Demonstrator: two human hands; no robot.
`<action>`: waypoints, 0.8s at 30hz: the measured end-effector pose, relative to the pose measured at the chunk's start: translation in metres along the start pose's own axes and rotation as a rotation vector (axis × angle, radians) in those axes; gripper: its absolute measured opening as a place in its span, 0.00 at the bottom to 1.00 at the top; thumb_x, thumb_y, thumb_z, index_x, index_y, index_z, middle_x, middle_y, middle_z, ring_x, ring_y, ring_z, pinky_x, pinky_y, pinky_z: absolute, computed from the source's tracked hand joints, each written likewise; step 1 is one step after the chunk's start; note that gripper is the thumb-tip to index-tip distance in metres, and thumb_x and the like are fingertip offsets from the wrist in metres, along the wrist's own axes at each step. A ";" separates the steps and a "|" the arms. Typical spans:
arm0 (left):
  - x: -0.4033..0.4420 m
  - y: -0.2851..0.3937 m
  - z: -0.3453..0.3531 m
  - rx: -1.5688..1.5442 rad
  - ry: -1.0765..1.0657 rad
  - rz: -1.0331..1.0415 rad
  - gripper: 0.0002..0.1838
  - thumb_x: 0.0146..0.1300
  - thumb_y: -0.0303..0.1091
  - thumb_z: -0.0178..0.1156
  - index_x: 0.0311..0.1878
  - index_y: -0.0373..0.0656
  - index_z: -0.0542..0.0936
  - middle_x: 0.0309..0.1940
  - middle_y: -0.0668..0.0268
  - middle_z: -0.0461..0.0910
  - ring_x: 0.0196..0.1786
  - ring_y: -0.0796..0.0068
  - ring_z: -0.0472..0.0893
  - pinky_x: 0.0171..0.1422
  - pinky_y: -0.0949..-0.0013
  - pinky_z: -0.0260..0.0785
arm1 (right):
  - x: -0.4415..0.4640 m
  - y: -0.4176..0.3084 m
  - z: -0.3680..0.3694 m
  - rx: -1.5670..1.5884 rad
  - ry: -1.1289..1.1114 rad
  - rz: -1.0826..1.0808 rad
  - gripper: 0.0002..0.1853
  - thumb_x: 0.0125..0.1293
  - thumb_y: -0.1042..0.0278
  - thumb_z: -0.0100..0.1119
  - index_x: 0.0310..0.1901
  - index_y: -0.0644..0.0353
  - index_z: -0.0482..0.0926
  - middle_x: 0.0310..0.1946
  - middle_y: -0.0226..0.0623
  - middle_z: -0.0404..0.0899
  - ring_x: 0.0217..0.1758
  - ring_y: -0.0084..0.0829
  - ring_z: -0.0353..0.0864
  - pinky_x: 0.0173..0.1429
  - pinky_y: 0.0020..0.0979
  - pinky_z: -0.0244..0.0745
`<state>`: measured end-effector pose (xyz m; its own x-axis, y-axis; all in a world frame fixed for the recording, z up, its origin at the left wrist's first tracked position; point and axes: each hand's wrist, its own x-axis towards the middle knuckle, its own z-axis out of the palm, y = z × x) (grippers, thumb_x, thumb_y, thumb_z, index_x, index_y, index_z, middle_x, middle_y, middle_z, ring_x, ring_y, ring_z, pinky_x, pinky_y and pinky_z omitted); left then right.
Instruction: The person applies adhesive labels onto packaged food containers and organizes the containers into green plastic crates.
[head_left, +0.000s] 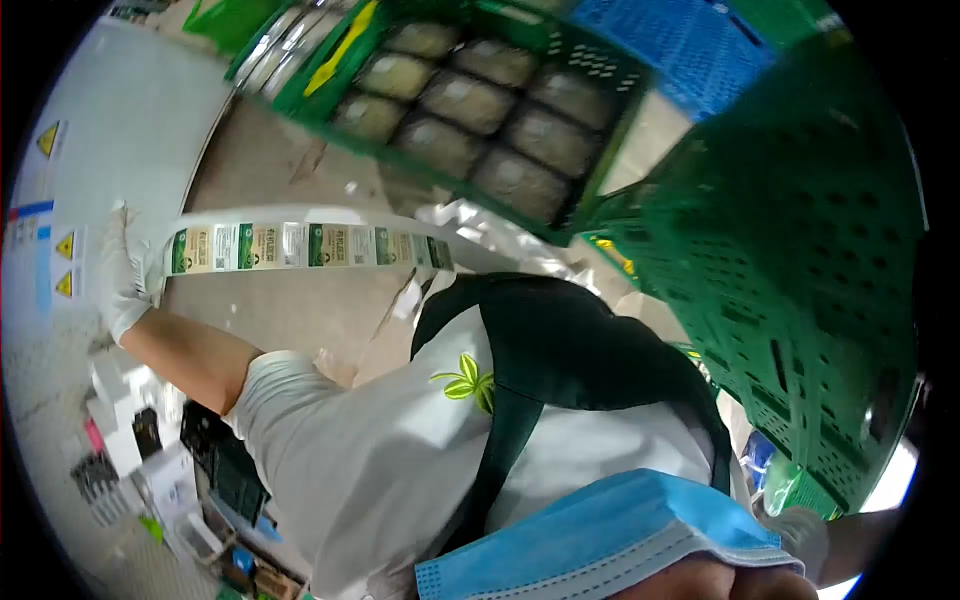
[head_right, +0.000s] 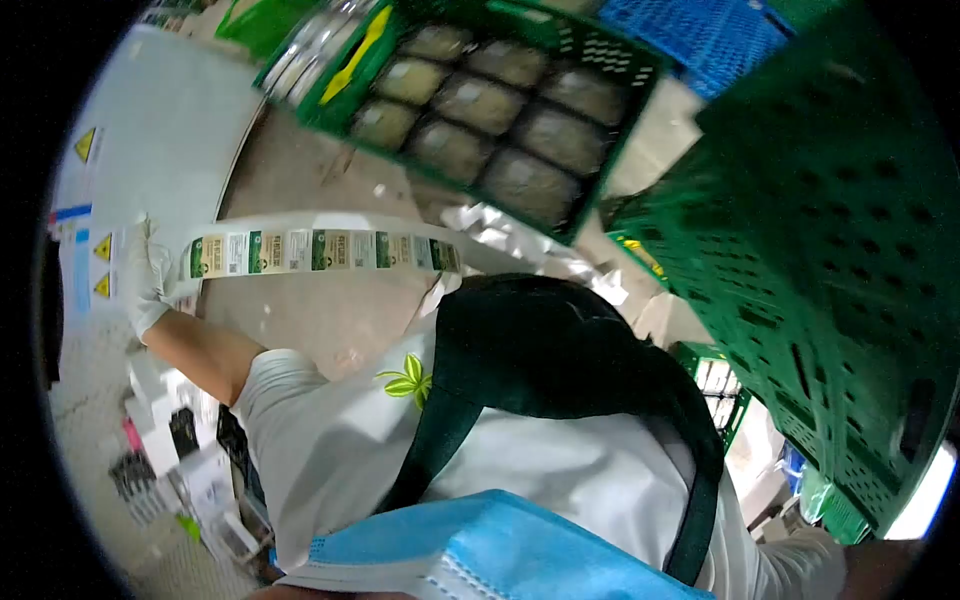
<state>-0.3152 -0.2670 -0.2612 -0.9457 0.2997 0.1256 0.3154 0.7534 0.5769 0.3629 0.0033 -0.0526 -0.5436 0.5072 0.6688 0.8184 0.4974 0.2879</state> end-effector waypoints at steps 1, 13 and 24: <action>0.007 -0.035 -0.007 -0.007 0.062 -0.178 0.22 0.57 0.46 0.47 0.43 0.35 0.75 0.38 0.58 0.76 0.43 0.69 0.73 0.50 0.72 0.61 | -0.023 -0.050 -0.010 0.119 0.087 0.148 0.12 0.60 0.66 0.44 0.33 0.65 0.74 0.33 0.40 0.74 0.36 0.36 0.73 0.41 0.34 0.68; 0.046 -0.105 0.198 -0.935 -0.204 0.067 0.09 0.61 0.30 0.45 0.37 0.37 0.73 0.19 0.70 0.69 0.22 0.83 0.68 0.25 0.77 0.61 | 0.011 -0.690 0.321 1.608 -0.812 -0.054 0.28 0.48 0.58 0.64 0.49 0.60 0.65 0.40 0.34 0.72 0.40 0.23 0.71 0.42 0.24 0.67; 0.101 -0.152 0.215 -0.946 -0.876 0.068 0.11 0.57 0.28 0.51 0.42 0.34 0.73 0.32 0.66 0.74 0.38 0.78 0.72 0.47 0.77 0.63 | 0.025 -0.737 0.382 1.862 -1.292 0.137 0.14 0.55 0.71 0.55 0.43 0.66 0.71 0.35 0.31 0.74 0.37 0.18 0.72 0.44 0.22 0.68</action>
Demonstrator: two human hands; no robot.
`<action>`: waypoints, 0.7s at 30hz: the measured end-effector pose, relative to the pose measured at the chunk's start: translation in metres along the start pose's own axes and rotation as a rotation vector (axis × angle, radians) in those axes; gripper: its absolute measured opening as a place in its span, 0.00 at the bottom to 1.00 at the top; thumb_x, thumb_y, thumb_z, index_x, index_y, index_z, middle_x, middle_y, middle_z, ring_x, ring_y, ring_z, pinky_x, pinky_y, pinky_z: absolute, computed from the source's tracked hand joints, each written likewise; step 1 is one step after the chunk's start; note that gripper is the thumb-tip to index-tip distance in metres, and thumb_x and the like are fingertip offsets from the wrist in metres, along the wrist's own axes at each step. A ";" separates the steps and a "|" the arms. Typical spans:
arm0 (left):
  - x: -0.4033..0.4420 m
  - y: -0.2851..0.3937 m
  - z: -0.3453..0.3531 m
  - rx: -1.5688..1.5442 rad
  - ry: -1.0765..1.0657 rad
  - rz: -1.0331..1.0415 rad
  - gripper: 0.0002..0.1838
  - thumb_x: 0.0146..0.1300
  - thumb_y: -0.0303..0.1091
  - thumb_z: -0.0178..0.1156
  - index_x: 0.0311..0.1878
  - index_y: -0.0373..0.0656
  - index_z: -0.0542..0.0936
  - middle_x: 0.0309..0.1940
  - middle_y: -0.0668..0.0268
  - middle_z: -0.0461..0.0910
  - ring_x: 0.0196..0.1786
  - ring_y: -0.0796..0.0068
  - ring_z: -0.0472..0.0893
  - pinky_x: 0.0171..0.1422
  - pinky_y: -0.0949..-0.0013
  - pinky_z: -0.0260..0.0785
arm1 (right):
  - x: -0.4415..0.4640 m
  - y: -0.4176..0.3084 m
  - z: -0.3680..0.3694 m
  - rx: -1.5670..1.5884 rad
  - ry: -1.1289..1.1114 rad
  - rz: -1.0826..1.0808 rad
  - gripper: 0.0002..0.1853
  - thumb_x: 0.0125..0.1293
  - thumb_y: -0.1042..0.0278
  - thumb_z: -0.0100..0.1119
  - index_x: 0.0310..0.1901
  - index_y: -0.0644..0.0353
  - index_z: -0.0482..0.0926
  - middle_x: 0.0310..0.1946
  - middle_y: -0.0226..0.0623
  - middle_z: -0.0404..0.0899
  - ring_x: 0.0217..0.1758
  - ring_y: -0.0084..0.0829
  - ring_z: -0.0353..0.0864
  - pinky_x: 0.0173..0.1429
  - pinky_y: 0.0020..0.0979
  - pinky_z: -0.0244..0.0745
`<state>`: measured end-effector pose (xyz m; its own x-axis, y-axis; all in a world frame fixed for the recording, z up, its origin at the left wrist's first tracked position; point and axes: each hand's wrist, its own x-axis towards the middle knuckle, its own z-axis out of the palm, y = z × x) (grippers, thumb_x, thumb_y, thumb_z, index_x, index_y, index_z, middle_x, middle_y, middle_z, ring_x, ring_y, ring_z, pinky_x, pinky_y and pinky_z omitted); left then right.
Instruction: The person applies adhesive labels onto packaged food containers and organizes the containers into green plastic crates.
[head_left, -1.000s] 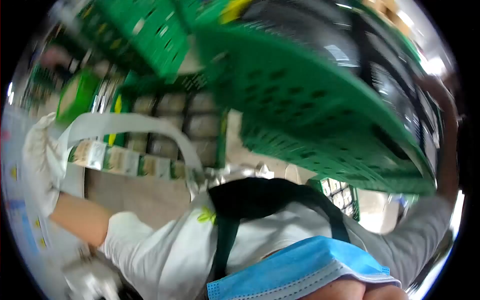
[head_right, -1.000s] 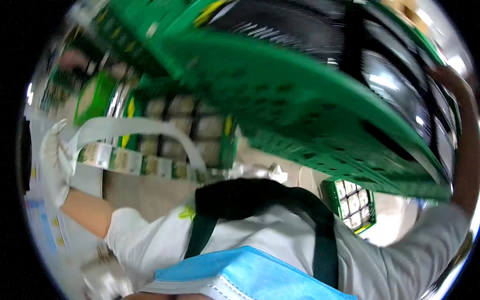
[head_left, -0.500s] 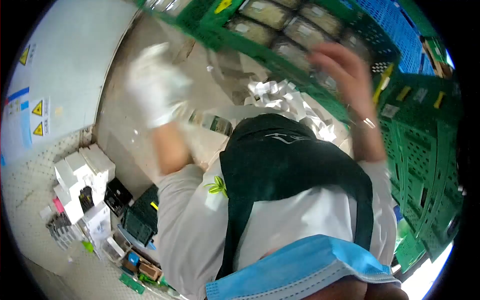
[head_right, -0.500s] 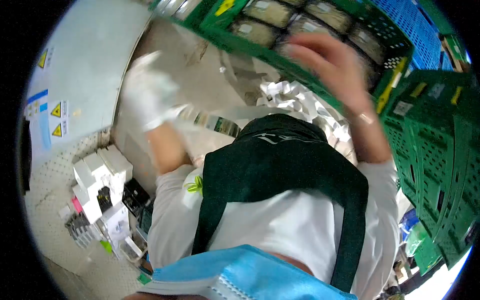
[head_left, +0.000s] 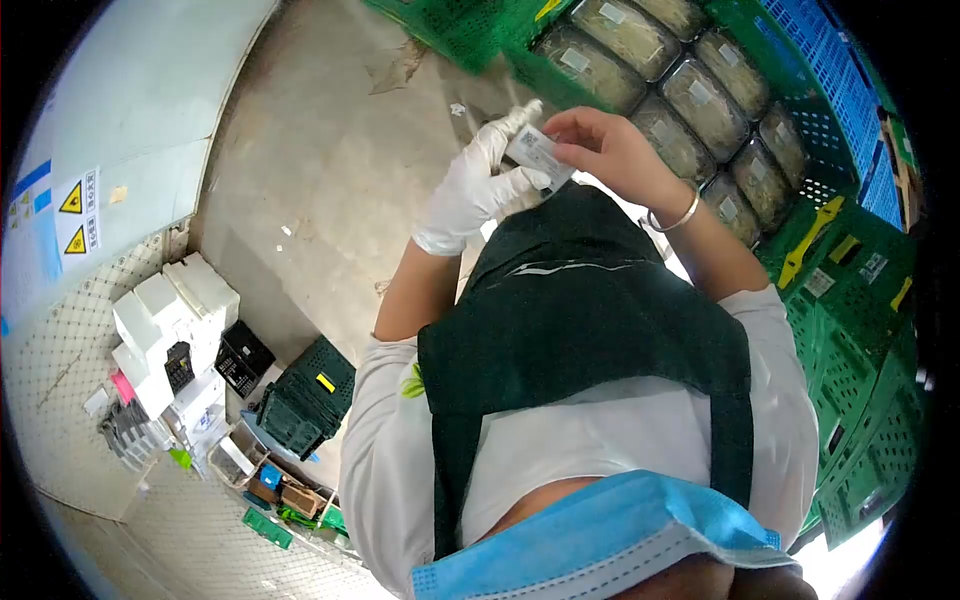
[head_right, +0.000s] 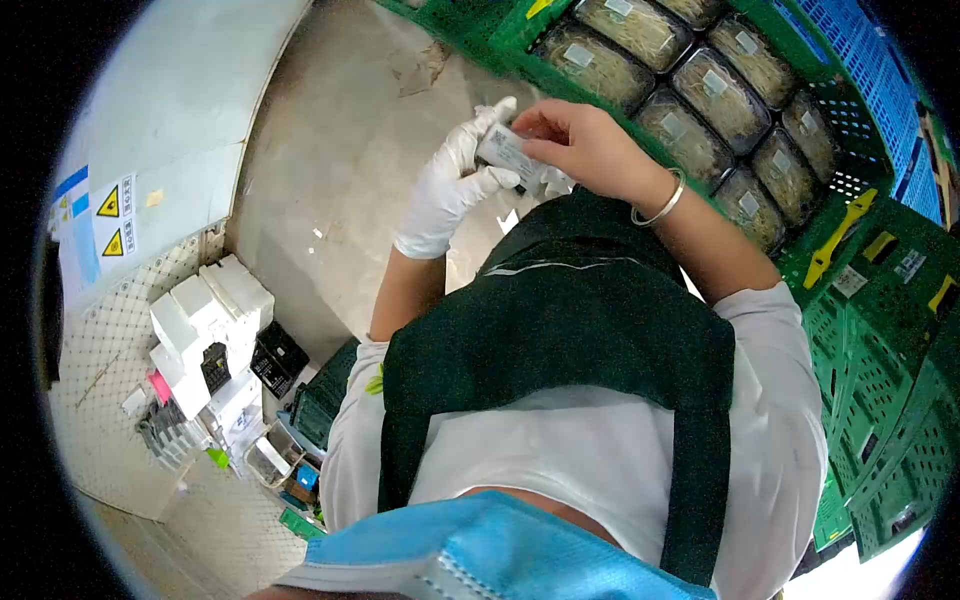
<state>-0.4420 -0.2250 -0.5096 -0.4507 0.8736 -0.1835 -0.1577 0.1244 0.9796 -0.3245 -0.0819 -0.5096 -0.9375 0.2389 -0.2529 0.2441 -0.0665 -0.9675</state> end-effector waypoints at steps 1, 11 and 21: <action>0.007 0.000 0.001 -0.069 -0.018 -0.061 0.10 0.56 0.27 0.52 0.41 0.35 0.74 0.32 0.66 0.75 0.37 0.79 0.72 0.46 0.77 0.63 | 0.002 0.001 -0.009 0.023 -0.019 0.015 0.14 0.55 0.71 0.55 0.43 0.66 0.71 0.35 0.32 0.75 0.37 0.18 0.72 0.43 0.22 0.68; 0.074 0.011 0.028 0.125 0.039 -0.438 0.10 0.45 0.25 0.64 0.20 0.40 0.70 0.20 0.72 0.72 0.28 0.84 0.71 0.35 0.80 0.63 | 0.029 0.010 -0.092 -0.389 0.347 -0.034 0.11 0.50 0.62 0.60 0.29 0.61 0.76 0.21 0.38 0.76 0.22 0.33 0.74 0.28 0.28 0.69; 0.103 0.001 -0.039 -0.079 -0.054 -0.481 0.13 0.49 0.23 0.53 0.41 0.32 0.73 0.37 0.62 0.76 0.40 0.75 0.75 0.46 0.75 0.66 | 0.097 0.173 -0.135 -1.135 0.288 0.251 0.19 0.54 0.68 0.52 0.48 0.56 0.64 0.30 0.48 0.72 0.34 0.45 0.75 0.36 0.37 0.72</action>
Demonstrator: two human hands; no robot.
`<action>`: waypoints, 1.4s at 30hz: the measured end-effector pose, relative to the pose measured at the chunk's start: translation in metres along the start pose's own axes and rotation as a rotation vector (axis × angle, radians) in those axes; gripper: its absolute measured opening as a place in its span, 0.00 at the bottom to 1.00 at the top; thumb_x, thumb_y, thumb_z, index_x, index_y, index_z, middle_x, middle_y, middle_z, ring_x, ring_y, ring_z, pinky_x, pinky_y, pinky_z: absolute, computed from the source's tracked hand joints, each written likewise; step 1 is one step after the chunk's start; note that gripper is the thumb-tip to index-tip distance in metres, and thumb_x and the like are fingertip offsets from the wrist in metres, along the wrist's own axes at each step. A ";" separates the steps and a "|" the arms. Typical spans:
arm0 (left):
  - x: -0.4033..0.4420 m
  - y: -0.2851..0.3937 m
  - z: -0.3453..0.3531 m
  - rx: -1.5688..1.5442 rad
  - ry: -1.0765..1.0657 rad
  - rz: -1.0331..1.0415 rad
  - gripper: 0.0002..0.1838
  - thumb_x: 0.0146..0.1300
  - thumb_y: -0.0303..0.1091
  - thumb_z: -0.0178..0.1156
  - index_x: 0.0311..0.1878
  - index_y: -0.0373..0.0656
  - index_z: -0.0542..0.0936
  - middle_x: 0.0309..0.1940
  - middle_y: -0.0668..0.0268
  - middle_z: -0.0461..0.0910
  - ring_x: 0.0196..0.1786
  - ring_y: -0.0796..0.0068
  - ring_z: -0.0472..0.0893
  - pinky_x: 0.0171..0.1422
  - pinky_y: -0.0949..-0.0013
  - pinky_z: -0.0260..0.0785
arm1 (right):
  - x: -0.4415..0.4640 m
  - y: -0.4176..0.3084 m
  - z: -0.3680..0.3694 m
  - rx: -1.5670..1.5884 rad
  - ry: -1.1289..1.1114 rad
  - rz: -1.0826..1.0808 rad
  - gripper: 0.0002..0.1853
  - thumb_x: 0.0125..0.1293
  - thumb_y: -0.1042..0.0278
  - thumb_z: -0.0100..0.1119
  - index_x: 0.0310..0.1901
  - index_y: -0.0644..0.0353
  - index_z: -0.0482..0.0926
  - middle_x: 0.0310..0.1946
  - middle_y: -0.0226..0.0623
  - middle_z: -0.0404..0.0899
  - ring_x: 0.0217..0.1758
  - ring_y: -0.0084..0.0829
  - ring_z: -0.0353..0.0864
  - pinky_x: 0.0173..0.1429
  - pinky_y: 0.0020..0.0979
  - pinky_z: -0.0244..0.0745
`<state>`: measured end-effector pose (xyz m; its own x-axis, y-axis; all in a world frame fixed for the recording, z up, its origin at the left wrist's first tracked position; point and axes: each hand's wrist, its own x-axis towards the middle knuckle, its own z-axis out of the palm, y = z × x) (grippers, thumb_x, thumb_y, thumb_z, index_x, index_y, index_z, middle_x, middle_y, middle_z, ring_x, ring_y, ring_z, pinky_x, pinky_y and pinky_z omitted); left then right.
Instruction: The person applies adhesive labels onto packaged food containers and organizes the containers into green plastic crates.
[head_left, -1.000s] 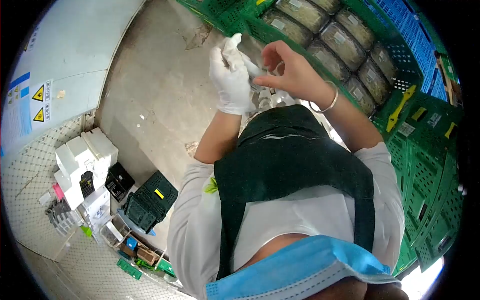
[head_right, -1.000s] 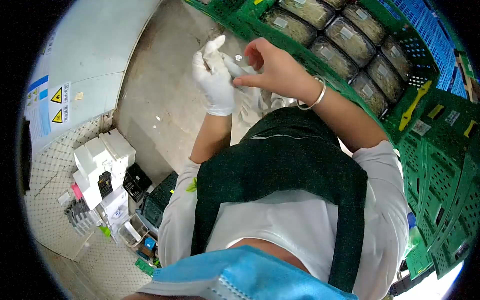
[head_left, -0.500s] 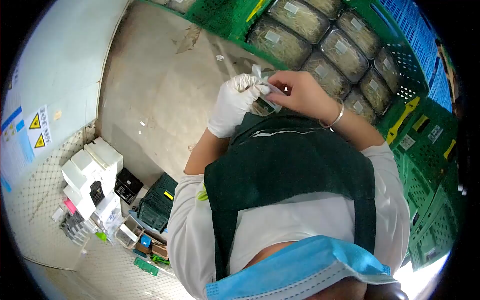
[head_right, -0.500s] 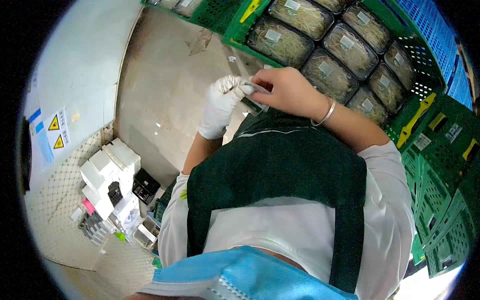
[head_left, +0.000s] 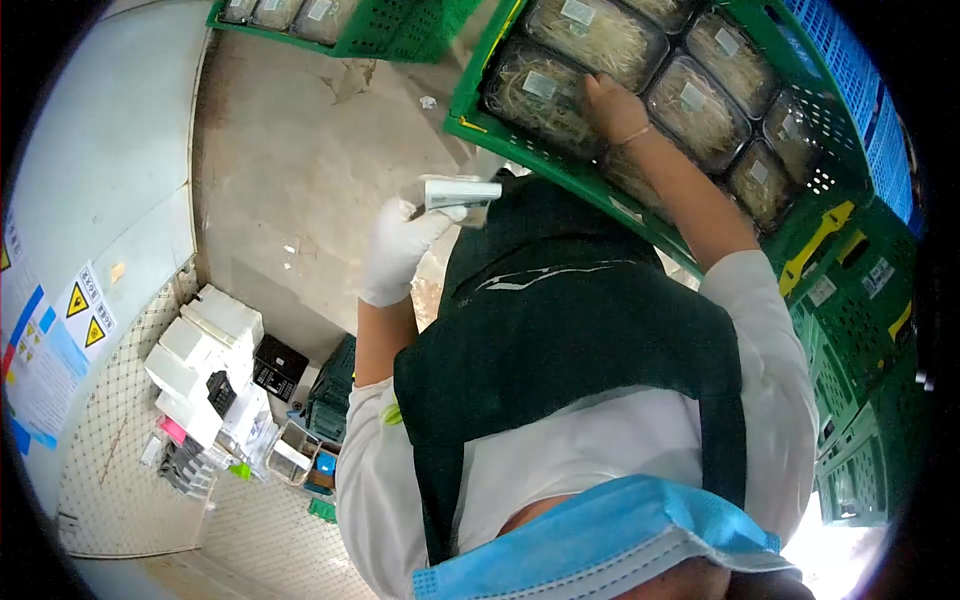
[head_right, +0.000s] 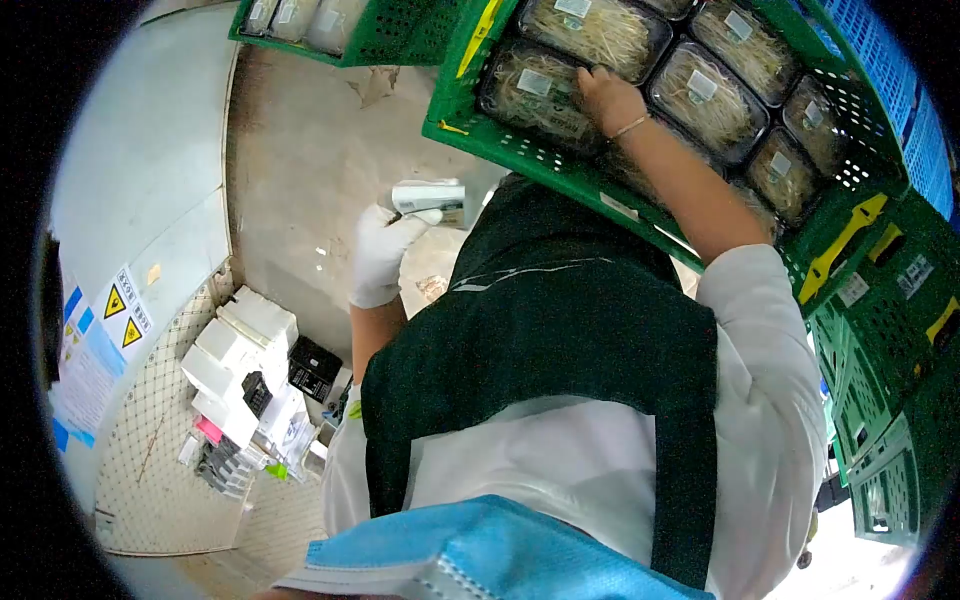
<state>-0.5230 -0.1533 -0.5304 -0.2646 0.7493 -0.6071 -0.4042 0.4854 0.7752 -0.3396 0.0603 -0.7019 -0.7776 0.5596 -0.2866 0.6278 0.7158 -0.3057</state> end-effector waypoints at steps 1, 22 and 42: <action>0.002 0.011 -0.003 0.102 -0.046 -0.142 0.16 0.50 0.22 0.51 0.45 0.32 0.71 0.39 0.60 0.75 0.42 0.74 0.74 0.50 0.74 0.64 | 0.002 -0.005 -0.006 -0.193 -0.039 0.078 0.20 0.54 0.67 0.53 0.50 0.54 0.63 0.30 0.47 0.72 0.34 0.44 0.76 0.35 0.36 0.73; 0.057 0.029 0.053 0.138 -0.125 -0.127 0.07 0.53 0.27 0.55 0.35 0.35 0.74 0.28 0.65 0.77 0.28 0.83 0.74 0.32 0.81 0.66 | 0.043 0.080 -0.079 0.310 0.279 -0.033 0.21 0.55 0.60 0.55 0.48 0.60 0.66 0.39 0.46 0.73 0.39 0.43 0.74 0.39 0.36 0.70; 0.084 0.037 0.103 -0.020 0.044 -0.027 0.08 0.51 0.32 0.61 0.27 0.38 0.75 0.19 0.74 0.71 0.25 0.89 0.65 0.28 0.80 0.60 | -0.039 -0.021 -0.157 0.899 0.268 -0.185 0.06 0.52 0.69 0.58 0.32 0.57 0.78 0.27 0.36 0.78 0.29 0.28 0.77 0.34 0.26 0.72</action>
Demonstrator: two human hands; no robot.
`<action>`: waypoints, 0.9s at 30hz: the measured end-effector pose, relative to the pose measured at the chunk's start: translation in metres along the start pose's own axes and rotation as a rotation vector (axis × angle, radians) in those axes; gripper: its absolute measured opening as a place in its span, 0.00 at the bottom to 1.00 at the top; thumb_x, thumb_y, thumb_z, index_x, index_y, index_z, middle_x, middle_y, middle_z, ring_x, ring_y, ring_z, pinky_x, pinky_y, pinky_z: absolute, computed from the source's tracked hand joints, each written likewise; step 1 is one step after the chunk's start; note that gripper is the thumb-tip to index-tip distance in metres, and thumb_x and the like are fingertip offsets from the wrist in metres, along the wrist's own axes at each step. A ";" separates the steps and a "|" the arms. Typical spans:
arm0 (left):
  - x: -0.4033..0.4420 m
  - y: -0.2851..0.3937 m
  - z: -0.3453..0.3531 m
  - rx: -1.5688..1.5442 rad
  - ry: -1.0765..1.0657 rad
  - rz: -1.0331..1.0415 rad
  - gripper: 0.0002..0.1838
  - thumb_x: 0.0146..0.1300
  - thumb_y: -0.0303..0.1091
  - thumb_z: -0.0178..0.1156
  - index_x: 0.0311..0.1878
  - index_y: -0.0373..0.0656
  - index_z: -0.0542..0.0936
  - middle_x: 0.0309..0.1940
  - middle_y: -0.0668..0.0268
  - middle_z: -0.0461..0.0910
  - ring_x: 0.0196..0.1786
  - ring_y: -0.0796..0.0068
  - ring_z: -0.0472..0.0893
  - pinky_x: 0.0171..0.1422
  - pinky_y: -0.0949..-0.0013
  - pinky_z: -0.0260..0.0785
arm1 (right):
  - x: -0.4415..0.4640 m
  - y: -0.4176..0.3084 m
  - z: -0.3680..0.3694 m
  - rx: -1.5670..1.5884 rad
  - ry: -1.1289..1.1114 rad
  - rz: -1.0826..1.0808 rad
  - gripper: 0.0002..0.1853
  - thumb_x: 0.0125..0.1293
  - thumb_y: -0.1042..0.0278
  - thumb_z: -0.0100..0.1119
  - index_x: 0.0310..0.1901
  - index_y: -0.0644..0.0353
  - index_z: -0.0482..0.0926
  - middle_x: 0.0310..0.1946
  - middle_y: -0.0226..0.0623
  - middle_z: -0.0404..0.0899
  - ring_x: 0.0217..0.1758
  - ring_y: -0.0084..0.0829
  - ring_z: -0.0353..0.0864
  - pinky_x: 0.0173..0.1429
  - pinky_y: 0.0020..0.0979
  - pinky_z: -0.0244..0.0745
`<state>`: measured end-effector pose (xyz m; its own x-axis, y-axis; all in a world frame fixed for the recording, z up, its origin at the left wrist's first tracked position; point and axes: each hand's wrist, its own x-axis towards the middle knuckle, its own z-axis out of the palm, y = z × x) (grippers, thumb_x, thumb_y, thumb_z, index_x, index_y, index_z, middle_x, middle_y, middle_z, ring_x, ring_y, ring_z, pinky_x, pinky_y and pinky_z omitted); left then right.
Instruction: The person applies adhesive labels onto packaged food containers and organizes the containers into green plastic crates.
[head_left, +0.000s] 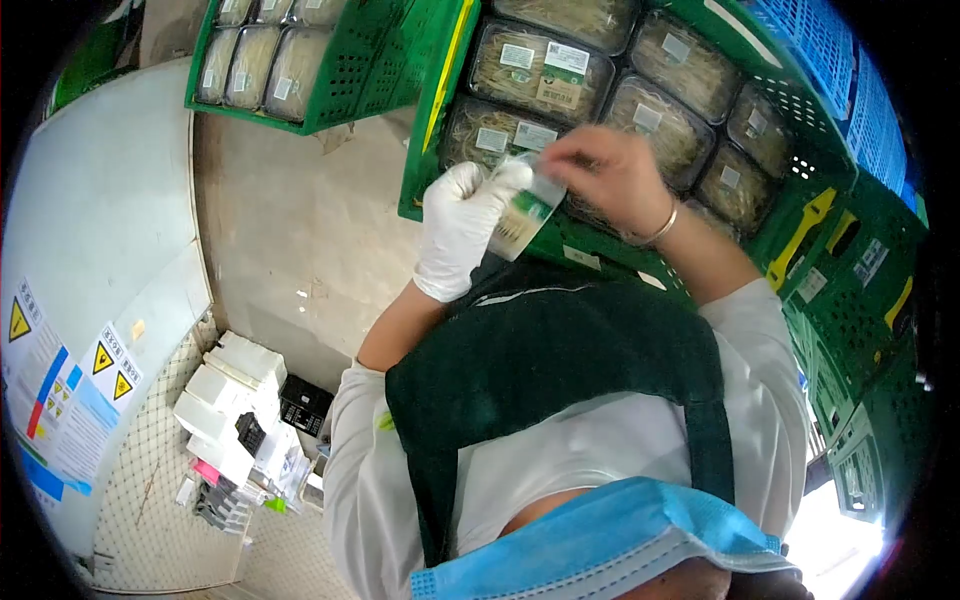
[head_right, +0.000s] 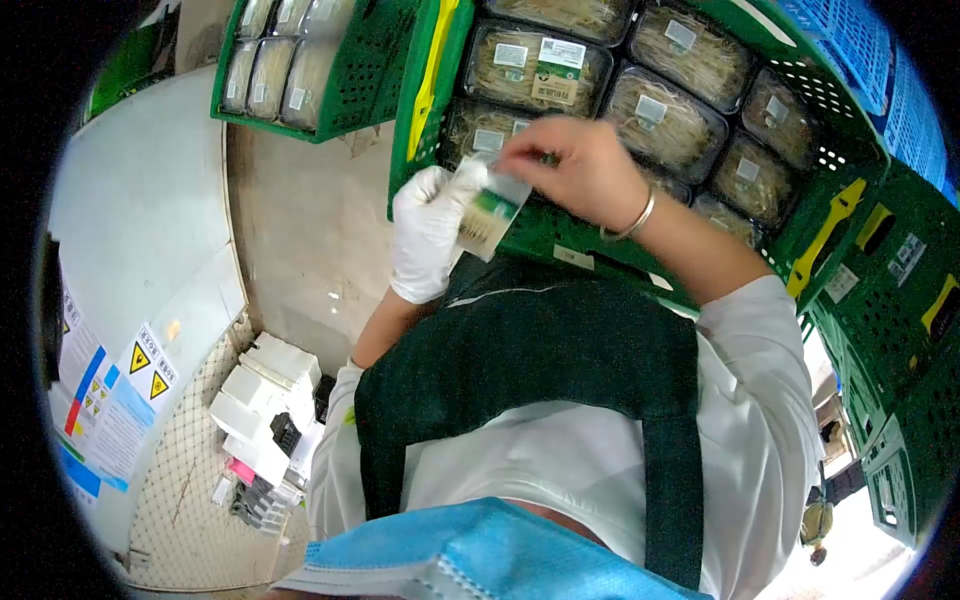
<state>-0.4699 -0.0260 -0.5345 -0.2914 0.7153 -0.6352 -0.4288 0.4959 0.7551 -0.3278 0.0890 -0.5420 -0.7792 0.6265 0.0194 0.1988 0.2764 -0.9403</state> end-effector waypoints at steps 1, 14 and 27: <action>0.001 0.000 0.001 0.143 -0.011 0.032 0.07 0.51 0.32 0.61 0.27 0.38 0.75 0.19 0.74 0.72 0.25 0.89 0.65 0.28 0.81 0.60 | 0.010 0.010 -0.010 -0.100 0.047 0.101 0.06 0.53 0.65 0.57 0.29 0.57 0.79 0.27 0.35 0.78 0.28 0.27 0.77 0.34 0.26 0.72; -0.009 0.003 -0.031 -0.036 0.087 -0.054 0.06 0.55 0.24 0.53 0.36 0.35 0.73 0.28 0.65 0.77 0.26 0.86 0.74 0.28 0.83 0.65 | 0.124 0.097 -0.111 -0.564 -0.213 0.463 0.15 0.61 0.60 0.45 0.38 0.66 0.67 0.34 0.44 0.70 0.33 0.37 0.69 0.38 0.36 0.64; -0.007 -0.003 0.004 -0.068 -0.132 0.056 0.15 0.57 0.27 0.52 0.47 0.34 0.70 0.35 0.66 0.76 0.34 0.84 0.74 0.38 0.80 0.67 | 0.031 0.067 -0.036 0.242 -0.094 0.253 0.25 0.54 0.50 0.56 0.48 0.59 0.67 0.43 0.43 0.71 0.46 0.31 0.72 0.48 0.32 0.68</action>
<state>-0.4626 -0.0304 -0.5320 -0.2034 0.8018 -0.5619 -0.4732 0.4219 0.7734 -0.3170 0.1528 -0.5921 -0.7768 0.5802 -0.2450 0.2545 -0.0667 -0.9648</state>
